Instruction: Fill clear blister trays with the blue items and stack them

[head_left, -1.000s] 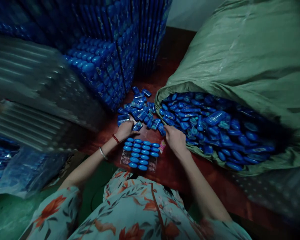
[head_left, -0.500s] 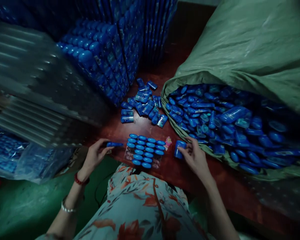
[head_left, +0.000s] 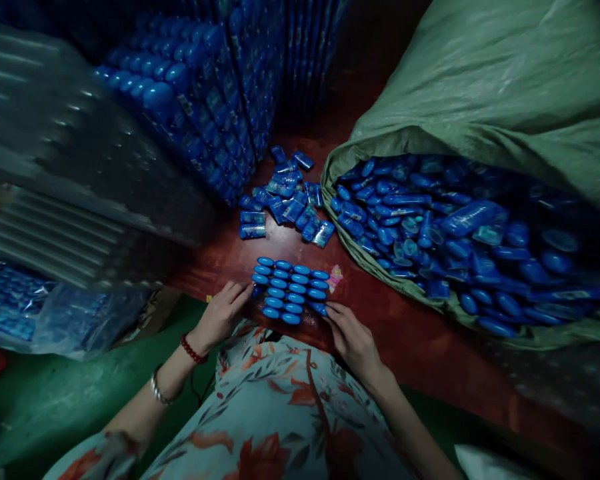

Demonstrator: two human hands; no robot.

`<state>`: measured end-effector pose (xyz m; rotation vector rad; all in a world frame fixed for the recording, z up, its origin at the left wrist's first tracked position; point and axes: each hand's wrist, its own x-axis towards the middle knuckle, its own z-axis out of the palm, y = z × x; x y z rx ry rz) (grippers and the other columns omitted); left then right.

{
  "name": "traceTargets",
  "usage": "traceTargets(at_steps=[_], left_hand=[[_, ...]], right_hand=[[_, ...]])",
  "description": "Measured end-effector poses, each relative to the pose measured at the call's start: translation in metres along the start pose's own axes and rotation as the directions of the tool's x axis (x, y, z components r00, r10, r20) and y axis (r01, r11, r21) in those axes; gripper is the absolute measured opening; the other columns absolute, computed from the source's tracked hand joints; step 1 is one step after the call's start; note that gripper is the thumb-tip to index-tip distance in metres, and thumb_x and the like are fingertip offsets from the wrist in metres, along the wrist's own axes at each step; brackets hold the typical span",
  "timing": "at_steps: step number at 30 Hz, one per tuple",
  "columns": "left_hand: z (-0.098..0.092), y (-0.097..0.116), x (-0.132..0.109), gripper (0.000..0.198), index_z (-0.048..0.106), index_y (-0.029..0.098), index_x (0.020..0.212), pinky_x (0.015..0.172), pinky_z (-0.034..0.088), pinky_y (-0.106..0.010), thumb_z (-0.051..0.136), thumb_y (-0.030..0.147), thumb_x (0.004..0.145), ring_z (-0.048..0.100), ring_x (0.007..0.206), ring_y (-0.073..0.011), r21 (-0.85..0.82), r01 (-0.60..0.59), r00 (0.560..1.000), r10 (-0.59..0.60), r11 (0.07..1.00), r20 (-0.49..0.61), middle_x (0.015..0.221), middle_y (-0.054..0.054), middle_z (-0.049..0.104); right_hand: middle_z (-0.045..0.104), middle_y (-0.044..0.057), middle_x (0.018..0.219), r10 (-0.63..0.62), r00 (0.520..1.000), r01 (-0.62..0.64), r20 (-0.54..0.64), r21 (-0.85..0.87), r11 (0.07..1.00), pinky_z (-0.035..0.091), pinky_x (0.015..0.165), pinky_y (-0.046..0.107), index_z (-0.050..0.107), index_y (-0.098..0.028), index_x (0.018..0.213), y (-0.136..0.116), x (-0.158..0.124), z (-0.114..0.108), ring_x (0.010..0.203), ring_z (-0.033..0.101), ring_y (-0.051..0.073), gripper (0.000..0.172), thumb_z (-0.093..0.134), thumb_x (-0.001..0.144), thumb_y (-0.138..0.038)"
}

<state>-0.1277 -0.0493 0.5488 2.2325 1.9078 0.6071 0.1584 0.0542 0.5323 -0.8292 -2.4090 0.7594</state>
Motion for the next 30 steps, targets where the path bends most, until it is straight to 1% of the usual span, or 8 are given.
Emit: traceTargets(at_steps=[5, 10, 13, 17, 20, 23, 26, 30], left_hand=[[-0.011, 0.004, 0.015, 0.034, 0.049, 0.012, 0.116, 0.073, 0.047, -0.035, 0.028, 0.008, 0.090, 0.048, 0.084, -0.0214, 0.104, -0.117, 0.971, 0.092, 0.988, 0.219, 0.091, -0.011, 0.056], [-0.010, 0.013, 0.032, 0.021, 0.054, 0.014, 0.094, 0.074, 0.046, -0.035, 0.033, 0.011, 0.090, 0.047, 0.084, -0.0212, 0.105, -0.188, 0.913, 0.134, 0.977, 0.385, 0.091, -0.009, 0.055], [-0.010, 0.011, 0.031, 0.024, 0.055, 0.014, 0.101, 0.075, 0.045, -0.035, 0.034, 0.012, 0.091, 0.048, 0.085, -0.0213, 0.128, -0.188, 0.926, 0.133, 0.974, 0.353, 0.094, -0.010, 0.056], [-0.013, -0.002, 0.022, 0.033, 0.049, 0.019, 0.123, 0.075, 0.044, -0.034, 0.039, 0.019, 0.092, 0.052, 0.089, -0.0202, 0.022, -0.158, 0.977, 0.153, 0.987, 0.149, 0.105, -0.011, 0.058], [-0.006, -0.020, 0.032, 0.026, 0.055, 0.020, 0.114, 0.077, 0.045, -0.030, 0.041, 0.024, 0.092, 0.055, 0.090, -0.0169, -0.192, 0.033, 0.989, -0.060, 0.981, -0.132, 0.101, -0.008, 0.059], [0.012, -0.044, 0.064, 0.025, 0.055, 0.017, 0.109, 0.078, 0.046, -0.030, 0.044, 0.032, 0.091, 0.056, 0.085, -0.0167, -0.297, 0.351, 0.850, -0.435, 0.888, -0.297, 0.094, -0.007, 0.058], [0.028, -0.068, 0.098, 0.047, 0.053, 0.012, 0.109, 0.084, 0.044, -0.036, 0.064, 0.044, 0.077, 0.053, 0.094, -0.0230, -0.224, 0.550, 0.771, -0.592, 0.805, -0.236, 0.099, -0.011, 0.055], [0.038, -0.085, 0.117, 0.043, 0.055, 0.011, 0.094, 0.081, 0.044, -0.036, 0.070, 0.044, 0.071, 0.052, 0.090, -0.0240, -0.153, 0.604, 0.777, -0.621, 0.782, -0.103, 0.094, -0.010, 0.053]], right_hand=[[0.063, 0.012, 0.104, -0.080, 0.987, 0.108, 0.142, -0.208, 0.972, 0.055, 0.076, 0.030, 0.057, -0.018, 0.117, -0.005, 0.007, -0.011, 0.095, 0.062, 0.019, 0.039, 0.035, 0.088, -0.007], [0.062, 0.010, 0.092, -0.035, 0.926, 0.204, 0.375, -0.421, 0.884, 0.051, 0.068, 0.029, 0.057, -0.016, 0.115, -0.027, 0.034, -0.013, 0.081, 0.059, 0.019, 0.035, 0.049, 0.083, -0.007], [0.063, 0.009, 0.087, -0.016, 0.911, 0.241, 0.413, -0.500, 0.832, 0.048, 0.067, 0.028, 0.059, -0.017, 0.112, -0.034, 0.044, -0.018, 0.075, 0.059, 0.018, 0.036, 0.055, 0.078, -0.007], [0.065, 0.006, 0.085, -0.071, 0.927, 0.232, 0.368, -0.414, 0.880, 0.046, 0.067, 0.027, 0.060, -0.022, 0.115, -0.023, 0.053, -0.031, 0.075, 0.060, 0.017, 0.033, 0.050, 0.084, -0.013], [0.065, 0.006, 0.093, 0.017, 0.983, 0.048, 0.182, -0.345, 0.937, 0.047, 0.073, 0.025, 0.058, -0.022, 0.117, 0.001, 0.075, -0.036, 0.082, 0.061, 0.016, 0.033, 0.041, 0.090, -0.016], [0.060, 0.009, 0.111, 0.149, 0.979, -0.074, 0.139, -0.441, 0.895, 0.047, 0.077, 0.030, 0.054, -0.020, 0.122, 0.027, 0.117, -0.027, 0.099, 0.056, 0.021, 0.040, 0.039, 0.087, -0.010], [0.045, 0.015, 0.133, 0.198, 0.931, 0.017, 0.306, -0.579, 0.815, 0.047, 0.078, 0.036, 0.045, -0.015, 0.130, 0.039, 0.157, -0.013, 0.110, 0.049, 0.028, 0.050, 0.035, 0.083, -0.003], [0.052, 0.018, 0.119, 0.272, 0.880, 0.043, 0.389, -0.635, 0.771, 0.045, 0.077, 0.035, 0.049, -0.011, 0.122, 0.038, 0.176, -0.008, 0.103, 0.053, 0.027, 0.038, 0.036, 0.087, -0.008]])
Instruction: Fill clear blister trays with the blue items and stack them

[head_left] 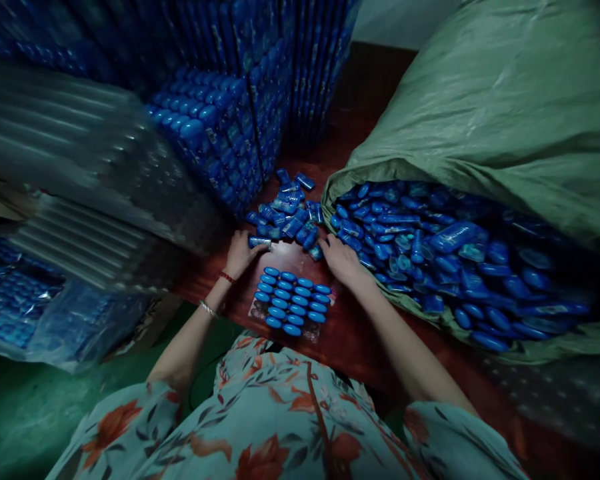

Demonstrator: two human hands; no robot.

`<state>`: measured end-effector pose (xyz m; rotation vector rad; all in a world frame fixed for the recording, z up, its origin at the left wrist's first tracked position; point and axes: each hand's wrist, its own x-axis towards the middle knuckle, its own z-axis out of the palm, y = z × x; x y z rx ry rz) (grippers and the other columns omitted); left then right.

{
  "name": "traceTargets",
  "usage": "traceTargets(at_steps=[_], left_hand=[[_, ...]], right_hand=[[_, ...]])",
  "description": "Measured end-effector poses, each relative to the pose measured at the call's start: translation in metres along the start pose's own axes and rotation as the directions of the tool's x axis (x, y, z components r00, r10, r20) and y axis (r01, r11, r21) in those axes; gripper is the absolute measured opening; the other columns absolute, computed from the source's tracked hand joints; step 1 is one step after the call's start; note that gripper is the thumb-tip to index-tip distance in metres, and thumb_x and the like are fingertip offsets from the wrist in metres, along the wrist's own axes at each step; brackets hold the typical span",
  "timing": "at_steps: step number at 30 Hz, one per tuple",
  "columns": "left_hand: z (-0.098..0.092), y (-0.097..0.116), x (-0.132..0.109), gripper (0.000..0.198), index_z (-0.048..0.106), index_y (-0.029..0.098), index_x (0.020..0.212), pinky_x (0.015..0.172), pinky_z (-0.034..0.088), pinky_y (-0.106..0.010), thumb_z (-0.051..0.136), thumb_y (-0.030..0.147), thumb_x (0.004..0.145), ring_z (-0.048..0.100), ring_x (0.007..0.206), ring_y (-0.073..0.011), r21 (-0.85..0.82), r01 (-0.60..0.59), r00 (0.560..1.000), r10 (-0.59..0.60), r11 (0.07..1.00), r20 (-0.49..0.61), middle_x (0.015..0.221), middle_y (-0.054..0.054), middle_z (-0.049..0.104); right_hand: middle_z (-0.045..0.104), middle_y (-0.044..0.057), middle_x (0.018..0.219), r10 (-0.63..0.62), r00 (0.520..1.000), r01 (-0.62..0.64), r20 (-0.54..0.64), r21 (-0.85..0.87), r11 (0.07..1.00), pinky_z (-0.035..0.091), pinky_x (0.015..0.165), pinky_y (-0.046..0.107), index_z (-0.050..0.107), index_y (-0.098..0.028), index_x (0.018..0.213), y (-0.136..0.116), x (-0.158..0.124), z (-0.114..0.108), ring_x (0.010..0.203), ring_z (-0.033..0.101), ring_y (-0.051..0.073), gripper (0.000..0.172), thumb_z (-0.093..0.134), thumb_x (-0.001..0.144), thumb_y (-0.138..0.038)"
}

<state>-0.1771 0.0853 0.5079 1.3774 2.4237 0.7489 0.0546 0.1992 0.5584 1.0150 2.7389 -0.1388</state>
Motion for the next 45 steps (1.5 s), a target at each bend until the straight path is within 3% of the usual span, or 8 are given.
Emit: traceTargets(at_steps=[6, 12, 18, 21, 26, 31, 40, 45], left_hand=[[-0.013, -0.018, -0.042, 0.017, 0.054, 0.015, 0.089, 0.078, 0.044, -0.032, 0.056, 0.032, 0.084, 0.052, 0.081, -0.0183, -0.142, -0.119, 0.991, 0.108, 0.983, -0.084, 0.085, -0.004, 0.053], [-0.055, -0.033, -0.133, 0.017, 0.058, 0.019, 0.098, 0.080, 0.046, -0.029, 0.051, 0.031, 0.087, 0.056, 0.089, -0.0164, -0.275, -0.080, 0.984, 0.031, 0.958, -0.177, 0.094, -0.004, 0.056], [-0.050, -0.008, -0.174, 0.029, 0.052, 0.020, 0.108, 0.073, 0.051, -0.027, 0.061, 0.030, 0.082, 0.060, 0.082, -0.0150, -0.248, -0.091, 0.979, 0.041, 0.964, -0.199, 0.092, -0.003, 0.059], [-0.038, 0.000, -0.168, 0.023, 0.054, 0.021, 0.108, 0.074, 0.051, -0.026, 0.057, 0.022, 0.085, 0.060, 0.083, -0.0144, -0.196, -0.298, 0.944, 0.259, 0.934, -0.202, 0.091, -0.003, 0.061], [-0.032, -0.010, -0.159, 0.035, 0.050, 0.023, 0.125, 0.075, 0.049, -0.029, 0.043, 0.016, 0.090, 0.058, 0.093, -0.0176, -0.056, -0.498, 0.866, 0.493, 0.866, -0.083, 0.108, -0.010, 0.060], [-0.042, -0.008, -0.151, 0.044, 0.038, 0.022, 0.135, 0.075, 0.048, -0.030, 0.039, 0.013, 0.092, 0.054, 0.094, -0.0183, -0.008, -0.645, 0.762, 0.644, 0.764, 0.065, 0.111, -0.012, 0.059], [-0.064, 0.015, -0.127, 0.030, 0.054, 0.014, 0.110, 0.075, 0.049, -0.032, 0.031, 0.010, 0.091, 0.053, 0.085, -0.0184, 0.099, -0.777, 0.609, 0.702, 0.622, 0.368, 0.097, -0.009, 0.060], [-0.058, 0.011, -0.133, 0.032, 0.053, 0.013, 0.115, 0.075, 0.049, -0.031, 0.034, 0.010, 0.090, 0.052, 0.086, -0.0190, 0.112, -0.753, 0.645, 0.692, 0.649, 0.324, 0.101, -0.009, 0.060]], right_hand=[[0.058, 0.012, 0.101, 0.089, 0.993, -0.061, -0.083, 0.294, 0.954, 0.045, 0.074, 0.031, 0.052, -0.016, 0.103, 0.009, -0.053, 0.024, 0.094, 0.057, 0.024, 0.022, 0.052, 0.085, -0.028], [0.065, 0.006, 0.094, 0.400, 0.904, -0.133, -0.151, 0.791, 0.598, 0.050, 0.073, 0.031, 0.055, -0.020, 0.103, 0.016, -0.149, 0.057, 0.080, 0.063, 0.019, 0.027, 0.046, 0.088, -0.040], [0.067, 0.003, 0.090, 0.373, 0.919, -0.074, -0.126, 0.875, 0.478, 0.053, 0.068, 0.024, 0.062, -0.021, 0.098, -0.021, -0.192, 0.048, 0.076, 0.064, 0.015, 0.021, 0.060, 0.081, -0.035], [0.066, 0.003, 0.090, 0.340, 0.897, 0.065, -0.283, 0.844, 0.532, 0.053, 0.074, 0.026, 0.060, -0.022, 0.100, -0.047, -0.182, 0.051, 0.080, 0.064, 0.015, 0.017, 0.058, 0.084, -0.026], [0.062, 0.007, 0.095, 0.081, 0.849, 0.272, -0.522, 0.564, 0.780, 0.052, 0.075, 0.025, 0.057, -0.019, 0.111, -0.058, -0.167, 0.065, 0.087, 0.061, 0.015, 0.026, 0.046, 0.089, -0.012], [0.058, 0.006, 0.080, -0.139, 0.908, 0.249, -0.395, 0.244, 0.937, 0.048, 0.063, 0.024, 0.058, -0.014, 0.107, -0.056, -0.167, 0.049, 0.073, 0.056, 0.015, 0.029, 0.037, 0.088, -0.007], [0.058, 0.007, 0.082, -0.174, 0.984, 0.173, -0.045, -0.034, 0.984, 0.044, 0.061, 0.027, 0.058, -0.019, 0.090, -0.084, -0.141, 0.001, 0.073, 0.054, 0.018, 0.018, 0.047, 0.083, -0.006], [0.059, 0.007, 0.084, -0.173, 0.985, 0.174, 0.018, -0.065, 0.983, 0.044, 0.061, 0.027, 0.059, -0.018, 0.090, -0.087, -0.136, 0.006, 0.074, 0.055, 0.017, 0.017, 0.048, 0.084, -0.007]])
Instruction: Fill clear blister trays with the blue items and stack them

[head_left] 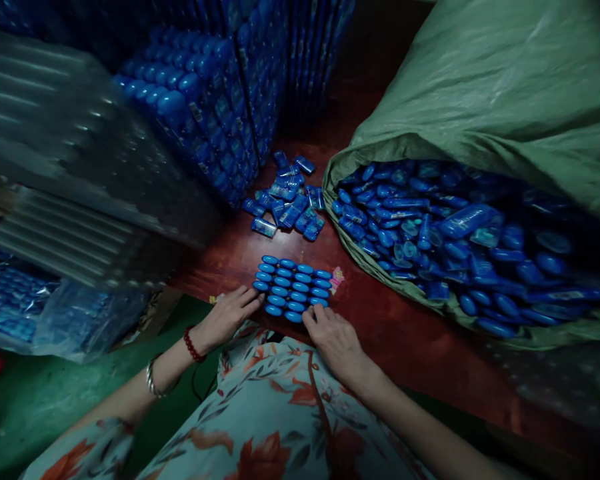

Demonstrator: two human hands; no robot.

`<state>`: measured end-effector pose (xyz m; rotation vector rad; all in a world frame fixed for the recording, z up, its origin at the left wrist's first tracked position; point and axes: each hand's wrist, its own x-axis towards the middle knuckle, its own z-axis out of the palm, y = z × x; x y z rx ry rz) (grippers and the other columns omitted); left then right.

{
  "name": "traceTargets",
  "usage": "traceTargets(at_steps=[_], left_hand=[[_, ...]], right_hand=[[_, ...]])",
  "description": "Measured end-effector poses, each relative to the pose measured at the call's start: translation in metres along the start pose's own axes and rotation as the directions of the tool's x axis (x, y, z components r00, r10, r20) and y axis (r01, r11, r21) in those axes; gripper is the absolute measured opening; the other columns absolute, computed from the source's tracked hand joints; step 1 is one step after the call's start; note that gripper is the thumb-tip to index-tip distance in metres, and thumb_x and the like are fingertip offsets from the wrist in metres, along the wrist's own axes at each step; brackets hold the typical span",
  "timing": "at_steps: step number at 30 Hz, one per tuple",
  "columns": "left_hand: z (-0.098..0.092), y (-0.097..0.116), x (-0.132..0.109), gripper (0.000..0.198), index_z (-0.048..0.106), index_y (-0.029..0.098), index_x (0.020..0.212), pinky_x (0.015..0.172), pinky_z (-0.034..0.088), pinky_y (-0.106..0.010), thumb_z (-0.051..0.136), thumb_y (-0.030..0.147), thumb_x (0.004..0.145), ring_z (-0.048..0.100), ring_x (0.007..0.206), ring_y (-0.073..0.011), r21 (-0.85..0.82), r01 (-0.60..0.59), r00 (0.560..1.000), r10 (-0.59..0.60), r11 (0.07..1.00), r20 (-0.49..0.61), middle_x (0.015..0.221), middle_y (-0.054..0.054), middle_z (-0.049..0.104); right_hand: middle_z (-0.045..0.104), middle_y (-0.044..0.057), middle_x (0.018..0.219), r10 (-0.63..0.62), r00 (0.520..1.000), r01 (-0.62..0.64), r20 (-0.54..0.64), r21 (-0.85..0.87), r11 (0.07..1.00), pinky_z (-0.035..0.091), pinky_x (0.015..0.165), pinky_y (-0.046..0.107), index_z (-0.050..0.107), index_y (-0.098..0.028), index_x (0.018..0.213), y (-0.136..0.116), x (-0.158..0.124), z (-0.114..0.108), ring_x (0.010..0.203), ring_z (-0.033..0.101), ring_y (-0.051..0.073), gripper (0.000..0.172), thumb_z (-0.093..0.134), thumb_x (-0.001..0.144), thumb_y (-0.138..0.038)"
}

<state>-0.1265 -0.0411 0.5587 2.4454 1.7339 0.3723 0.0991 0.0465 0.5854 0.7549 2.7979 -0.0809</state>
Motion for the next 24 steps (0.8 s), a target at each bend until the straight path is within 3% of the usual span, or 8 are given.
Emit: traceTargets(at_steps=[4, 9, 11, 14, 16, 20, 22, 24], left_hand=[[0.011, 0.006, -0.011, 0.035, 0.052, 0.014, 0.122, 0.071, 0.048, -0.031, 0.043, 0.021, 0.088, 0.050, 0.086, -0.0204, 0.017, 0.056, 0.994, -0.054, 0.998, -0.092, 0.113, -0.013, 0.055], [0.013, 0.001, -0.014, 0.039, 0.051, 0.027, 0.126, 0.073, 0.046, -0.028, 0.042, 0.020, 0.089, 0.052, 0.087, -0.0165, -0.134, 0.155, 0.948, -0.186, 0.979, -0.258, 0.109, -0.009, 0.052], [0.012, -0.013, 0.000, 0.036, 0.053, 0.024, 0.124, 0.074, 0.046, -0.026, 0.040, 0.020, 0.091, 0.053, 0.086, -0.0144, -0.291, 0.283, 0.862, -0.376, 0.914, -0.340, 0.101, -0.007, 0.052], [0.015, -0.047, 0.042, 0.032, 0.054, 0.018, 0.119, 0.078, 0.046, -0.028, 0.043, 0.031, 0.092, 0.054, 0.083, -0.0144, -0.474, 0.467, 0.672, -0.648, 0.746, -0.359, 0.094, -0.006, 0.053], [0.020, -0.070, 0.074, 0.042, 0.054, 0.013, 0.116, 0.084, 0.045, -0.032, 0.055, 0.040, 0.085, 0.055, 0.090, -0.0187, -0.473, 0.574, 0.618, -0.733, 0.668, -0.284, 0.099, -0.009, 0.054], [0.031, -0.096, 0.117, 0.064, 0.054, 0.008, 0.108, 0.084, 0.043, -0.039, 0.074, 0.050, 0.064, 0.053, 0.097, -0.0290, -0.292, 0.720, 0.636, -0.767, 0.630, -0.087, 0.102, -0.015, 0.054], [0.035, -0.098, 0.121, 0.059, 0.054, 0.008, 0.106, 0.083, 0.043, -0.038, 0.073, 0.047, 0.066, 0.052, 0.097, -0.0291, -0.252, 0.702, 0.671, -0.737, 0.666, -0.080, 0.101, -0.015, 0.055], [0.039, -0.097, 0.113, 0.040, 0.056, 0.010, 0.099, 0.081, 0.043, -0.036, 0.065, 0.041, 0.076, 0.054, 0.093, -0.0257, -0.290, 0.655, 0.706, -0.702, 0.698, -0.095, 0.095, -0.012, 0.057]], right_hand=[[0.061, 0.007, 0.082, -0.042, 0.996, 0.041, -0.084, -0.014, 0.999, 0.043, 0.061, 0.027, 0.060, -0.017, 0.100, 0.007, -0.008, 0.003, 0.074, 0.056, 0.018, 0.022, 0.049, 0.084, -0.008], [0.061, 0.005, 0.074, -0.034, 0.935, 0.061, -0.353, 0.067, 0.996, 0.039, 0.060, 0.026, 0.061, -0.019, 0.110, 0.037, -0.016, -0.006, 0.067, 0.056, 0.015, 0.025, 0.046, 0.091, -0.023], [0.061, 0.004, 0.073, 0.072, 0.912, -0.003, -0.403, 0.169, 0.986, 0.038, 0.059, 0.025, 0.063, -0.021, 0.107, 0.055, -0.002, -0.009, 0.067, 0.057, 0.013, 0.026, 0.042, 0.093, -0.028], [0.064, 0.005, 0.089, 0.267, 0.897, -0.137, -0.353, 0.353, 0.926, 0.041, 0.063, 0.025, 0.064, -0.022, 0.105, 0.081, 0.046, -0.009, 0.077, 0.060, 0.016, 0.028, 0.039, 0.093, -0.028], [0.060, 0.008, 0.108, 0.315, 0.908, -0.189, -0.277, 0.402, 0.896, 0.043, 0.068, 0.028, 0.055, -0.021, 0.120, 0.097, 0.087, -0.007, 0.088, 0.060, 0.020, 0.032, 0.041, 0.092, -0.026], [0.048, 0.014, 0.126, 0.279, 0.957, -0.226, -0.077, 0.406, 0.885, 0.044, 0.075, 0.032, 0.037, -0.020, 0.135, 0.117, 0.147, 0.000, 0.102, 0.056, 0.026, 0.057, 0.058, 0.083, -0.032], [0.051, 0.013, 0.119, 0.282, 0.958, -0.231, -0.052, 0.445, 0.865, 0.044, 0.077, 0.032, 0.042, -0.017, 0.129, 0.120, 0.154, 0.005, 0.102, 0.055, 0.025, 0.056, 0.063, 0.079, -0.035], [0.055, 0.010, 0.108, 0.296, 0.950, -0.211, -0.103, 0.485, 0.849, 0.043, 0.077, 0.031, 0.049, -0.015, 0.119, 0.118, 0.144, 0.012, 0.097, 0.055, 0.023, 0.043, 0.061, 0.081, -0.034]])
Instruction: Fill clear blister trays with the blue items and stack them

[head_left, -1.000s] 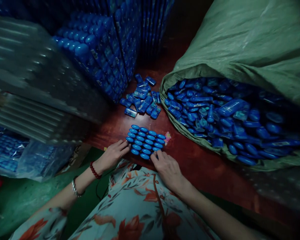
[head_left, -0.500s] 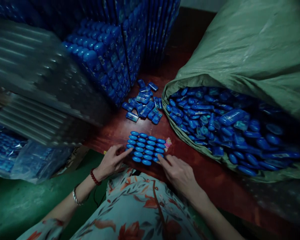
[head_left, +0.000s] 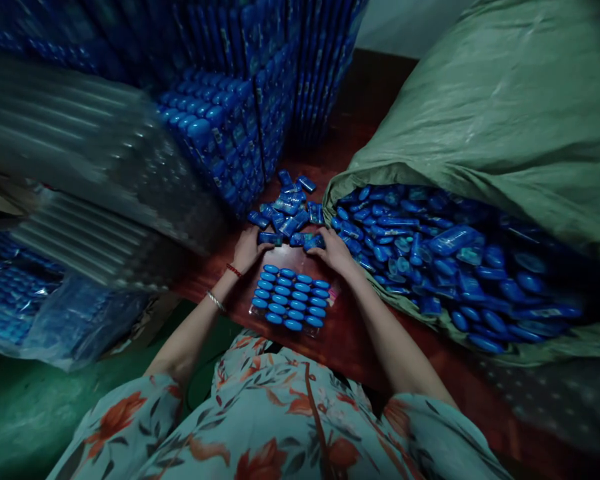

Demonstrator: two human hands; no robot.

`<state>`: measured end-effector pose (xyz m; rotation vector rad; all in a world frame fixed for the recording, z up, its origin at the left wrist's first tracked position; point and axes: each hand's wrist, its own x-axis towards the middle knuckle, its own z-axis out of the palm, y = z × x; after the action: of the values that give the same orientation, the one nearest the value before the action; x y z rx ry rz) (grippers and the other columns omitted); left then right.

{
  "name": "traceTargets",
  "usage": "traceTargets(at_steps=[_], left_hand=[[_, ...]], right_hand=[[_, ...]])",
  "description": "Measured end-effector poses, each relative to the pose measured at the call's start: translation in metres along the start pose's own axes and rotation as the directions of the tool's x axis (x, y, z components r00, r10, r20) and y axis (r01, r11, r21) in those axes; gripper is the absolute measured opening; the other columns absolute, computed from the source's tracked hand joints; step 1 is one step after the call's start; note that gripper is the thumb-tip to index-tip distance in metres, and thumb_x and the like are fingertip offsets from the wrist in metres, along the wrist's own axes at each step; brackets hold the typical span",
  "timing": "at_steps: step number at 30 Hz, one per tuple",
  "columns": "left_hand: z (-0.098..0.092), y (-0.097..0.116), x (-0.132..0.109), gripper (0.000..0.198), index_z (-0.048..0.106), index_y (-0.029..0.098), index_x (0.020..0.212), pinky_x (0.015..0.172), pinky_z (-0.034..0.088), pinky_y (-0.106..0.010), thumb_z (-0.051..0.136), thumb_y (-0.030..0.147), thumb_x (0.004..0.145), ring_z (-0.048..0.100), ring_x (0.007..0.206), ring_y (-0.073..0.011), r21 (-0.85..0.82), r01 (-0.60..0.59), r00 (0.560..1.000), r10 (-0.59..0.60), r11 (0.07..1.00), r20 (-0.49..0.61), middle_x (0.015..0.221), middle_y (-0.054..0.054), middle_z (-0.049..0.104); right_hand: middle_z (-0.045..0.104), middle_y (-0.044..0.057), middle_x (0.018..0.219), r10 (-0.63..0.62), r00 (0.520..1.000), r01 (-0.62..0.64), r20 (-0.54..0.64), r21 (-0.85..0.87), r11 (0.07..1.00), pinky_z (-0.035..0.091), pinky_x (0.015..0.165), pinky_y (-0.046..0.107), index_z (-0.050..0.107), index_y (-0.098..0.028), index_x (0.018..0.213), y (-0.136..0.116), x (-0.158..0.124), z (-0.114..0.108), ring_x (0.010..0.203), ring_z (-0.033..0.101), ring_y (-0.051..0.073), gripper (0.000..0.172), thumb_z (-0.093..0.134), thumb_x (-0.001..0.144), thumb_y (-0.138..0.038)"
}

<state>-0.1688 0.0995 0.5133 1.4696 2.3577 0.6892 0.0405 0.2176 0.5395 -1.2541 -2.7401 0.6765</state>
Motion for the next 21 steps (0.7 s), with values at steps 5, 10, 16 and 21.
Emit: traceTargets(at_steps=[5, 10, 16, 21], left_hand=[[-0.014, -0.027, -0.054, 0.026, 0.058, 0.014, 0.097, 0.082, 0.045, -0.030, 0.048, 0.036, 0.088, 0.057, 0.087, -0.0178, -0.345, 0.038, 0.994, -0.070, 0.938, -0.081, 0.095, -0.006, 0.063], [-0.046, -0.046, -0.141, 0.031, 0.063, 0.016, 0.093, 0.083, 0.047, -0.030, 0.056, 0.044, 0.081, 0.060, 0.089, -0.0179, -0.441, 0.137, 0.965, -0.220, 0.887, -0.142, 0.094, -0.005, 0.065], [-0.055, -0.024, -0.199, 0.035, 0.064, 0.015, 0.090, 0.057, 0.048, -0.023, 0.064, 0.046, 0.074, 0.058, 0.061, -0.0130, -0.500, 0.326, 0.937, -0.343, 0.802, 0.060, 0.072, -0.002, 0.064], [-0.044, -0.007, -0.195, 0.029, 0.063, 0.015, 0.096, 0.065, 0.051, -0.025, 0.057, 0.040, 0.082, 0.060, 0.069, -0.0140, -0.447, 0.193, 0.978, -0.208, 0.873, 0.015, 0.080, -0.004, 0.065]], right_hand=[[0.054, 0.008, 0.091, 0.003, 0.991, -0.020, -0.133, -0.129, 0.991, 0.043, 0.073, 0.032, 0.057, -0.017, 0.096, 0.012, -0.080, 0.009, 0.086, 0.051, 0.022, 0.016, 0.048, 0.087, -0.027], [0.051, 0.009, 0.089, 0.042, 0.985, -0.075, -0.167, -0.197, 0.978, 0.044, 0.070, 0.033, 0.060, -0.019, 0.089, 0.022, -0.165, 0.015, 0.083, 0.048, 0.023, 0.013, 0.049, 0.084, -0.022], [0.058, 0.002, 0.076, 0.205, 0.979, -0.193, -0.008, 0.293, 0.936, 0.046, 0.061, 0.031, 0.052, -0.018, 0.117, 0.023, -0.203, 0.027, 0.065, 0.054, 0.018, 0.040, 0.049, 0.084, -0.039], [0.057, -0.002, 0.072, 0.319, 0.939, -0.324, 0.131, 0.652, 0.685, 0.045, 0.055, 0.025, 0.052, -0.019, 0.120, 0.013, -0.204, 0.033, 0.059, 0.052, 0.012, 0.051, 0.060, 0.075, -0.043]])
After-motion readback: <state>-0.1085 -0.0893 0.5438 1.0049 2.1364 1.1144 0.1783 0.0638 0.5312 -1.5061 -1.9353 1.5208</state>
